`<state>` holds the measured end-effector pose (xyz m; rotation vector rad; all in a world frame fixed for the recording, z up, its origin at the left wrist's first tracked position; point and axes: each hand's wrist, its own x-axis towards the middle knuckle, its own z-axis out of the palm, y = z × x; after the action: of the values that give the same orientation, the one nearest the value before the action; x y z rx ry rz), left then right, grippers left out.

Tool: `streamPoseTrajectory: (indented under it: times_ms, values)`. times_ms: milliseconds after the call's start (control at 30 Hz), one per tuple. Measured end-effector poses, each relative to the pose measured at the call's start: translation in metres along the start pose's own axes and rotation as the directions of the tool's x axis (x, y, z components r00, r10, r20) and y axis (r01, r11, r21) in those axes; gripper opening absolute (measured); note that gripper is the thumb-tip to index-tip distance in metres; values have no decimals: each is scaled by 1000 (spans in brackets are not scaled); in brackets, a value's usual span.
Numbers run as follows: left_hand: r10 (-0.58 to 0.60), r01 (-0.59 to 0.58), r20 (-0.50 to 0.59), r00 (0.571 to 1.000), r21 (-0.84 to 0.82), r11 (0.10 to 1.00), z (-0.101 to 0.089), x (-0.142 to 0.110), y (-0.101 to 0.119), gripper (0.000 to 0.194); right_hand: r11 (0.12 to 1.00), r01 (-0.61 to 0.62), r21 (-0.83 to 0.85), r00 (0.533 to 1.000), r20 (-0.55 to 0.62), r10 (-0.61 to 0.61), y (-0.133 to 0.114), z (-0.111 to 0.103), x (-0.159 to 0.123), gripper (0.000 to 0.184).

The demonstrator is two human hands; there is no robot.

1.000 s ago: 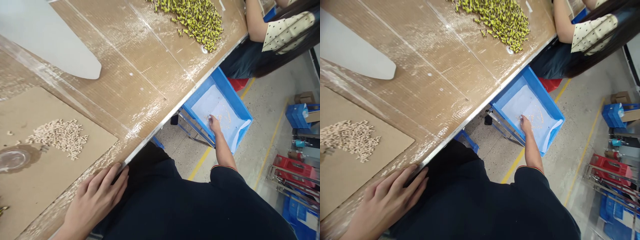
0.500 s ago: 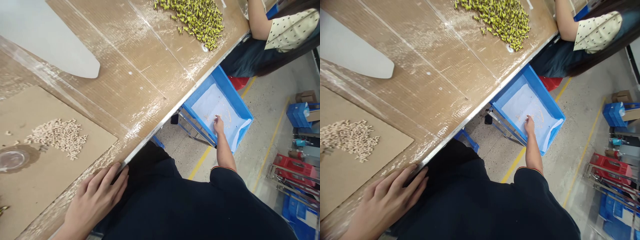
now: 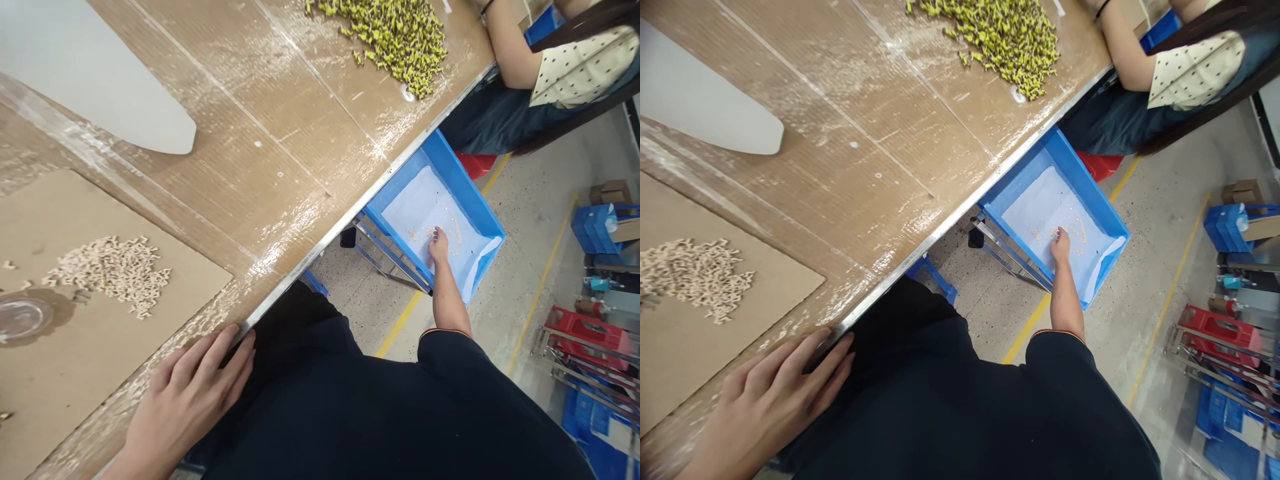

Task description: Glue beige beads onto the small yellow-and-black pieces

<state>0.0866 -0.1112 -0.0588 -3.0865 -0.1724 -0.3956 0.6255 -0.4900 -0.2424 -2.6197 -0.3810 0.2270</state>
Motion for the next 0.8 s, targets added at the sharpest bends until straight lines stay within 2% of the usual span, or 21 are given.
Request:
streamPoseTrajectory:
  times_ms: [200, 400, 567, 800]
  values:
    - [17, -17, -20, 1000, -21, 1000, -1, 2, -2, 42, 1000, 12, 18, 999, 38, -12, -2, 11, 1, 42]
    - [15, -15, -23, 1000, -11, 1000, 2, -1, -3, 38, 1000, -19, 13, 999, -27, 19, -1, 7, 8, 43]
    - [-13, 12, -18, 1000, -36, 999, 1, -1, -1, 36, 999, 23, 38, 998, 54, -25, -3, 10, 2, 38]
    - [82, -80, -64, 995, 35, 996, 1, 4, -6, 36, 999, 36, 12, 999, 25, -36, -8, 9, -1, 41]
